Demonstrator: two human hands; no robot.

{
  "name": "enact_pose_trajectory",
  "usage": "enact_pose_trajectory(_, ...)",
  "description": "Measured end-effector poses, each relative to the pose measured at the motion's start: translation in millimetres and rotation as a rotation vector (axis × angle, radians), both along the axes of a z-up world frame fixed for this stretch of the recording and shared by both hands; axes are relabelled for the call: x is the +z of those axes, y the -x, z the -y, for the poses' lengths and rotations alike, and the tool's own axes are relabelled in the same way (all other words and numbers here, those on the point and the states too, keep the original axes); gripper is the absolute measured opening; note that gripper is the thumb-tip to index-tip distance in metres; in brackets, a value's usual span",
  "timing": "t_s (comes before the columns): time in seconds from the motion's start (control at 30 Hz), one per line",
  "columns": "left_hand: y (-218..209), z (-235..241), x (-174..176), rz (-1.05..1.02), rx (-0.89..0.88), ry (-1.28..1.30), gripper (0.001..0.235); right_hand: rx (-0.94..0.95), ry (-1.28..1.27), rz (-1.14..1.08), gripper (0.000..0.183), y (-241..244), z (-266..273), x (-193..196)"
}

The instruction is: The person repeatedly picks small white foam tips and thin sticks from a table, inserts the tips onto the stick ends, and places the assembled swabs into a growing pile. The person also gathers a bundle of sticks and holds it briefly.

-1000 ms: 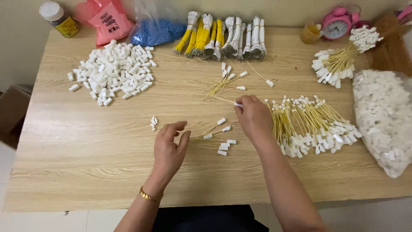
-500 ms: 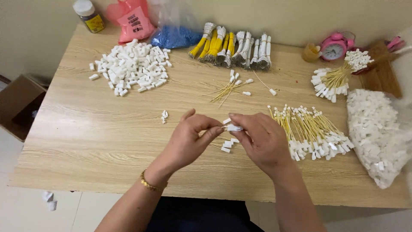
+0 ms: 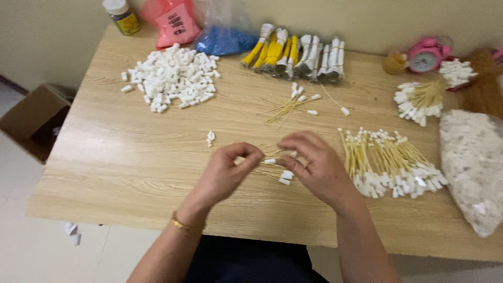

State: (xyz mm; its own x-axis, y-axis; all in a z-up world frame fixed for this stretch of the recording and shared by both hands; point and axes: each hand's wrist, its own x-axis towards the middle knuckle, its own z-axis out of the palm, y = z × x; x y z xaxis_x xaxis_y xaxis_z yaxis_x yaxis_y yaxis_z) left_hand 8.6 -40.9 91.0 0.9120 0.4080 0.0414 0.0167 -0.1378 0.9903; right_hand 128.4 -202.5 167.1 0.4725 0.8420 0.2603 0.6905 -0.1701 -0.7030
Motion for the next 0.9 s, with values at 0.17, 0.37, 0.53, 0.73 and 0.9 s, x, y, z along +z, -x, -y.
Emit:
enact_pose_trajectory(0.17, -2, 20, -17, -0.031, 0.093, 0.065, 0.016, -0.007, 0.003, -0.310, 0.010, 1, -6, -50)
enact_pose_trajectory(0.37, -1, 27, -35, 0.026, 0.125, 0.023, 0.015, -0.190, -0.026, -0.672, 0.011, -2, 0, -104)
enact_pose_trajectory(0.53, -5, 21, -48, 0.037, 0.095, -0.073, 0.012, -0.267, -0.104, -0.823, 0.010, -5, -2, -127)
enact_pose_trajectory(0.73, 1, -16, -83, -0.094, 0.169, -0.135, 0.027, -0.366, -0.081, -0.821, 0.012, -8, -7, -130)
enact_pose_trajectory(0.9, 12, -83, -150, -0.297, 0.435, -0.854, 0.015, -0.356, -0.077, -0.773, 0.010, -16, 0, -133)
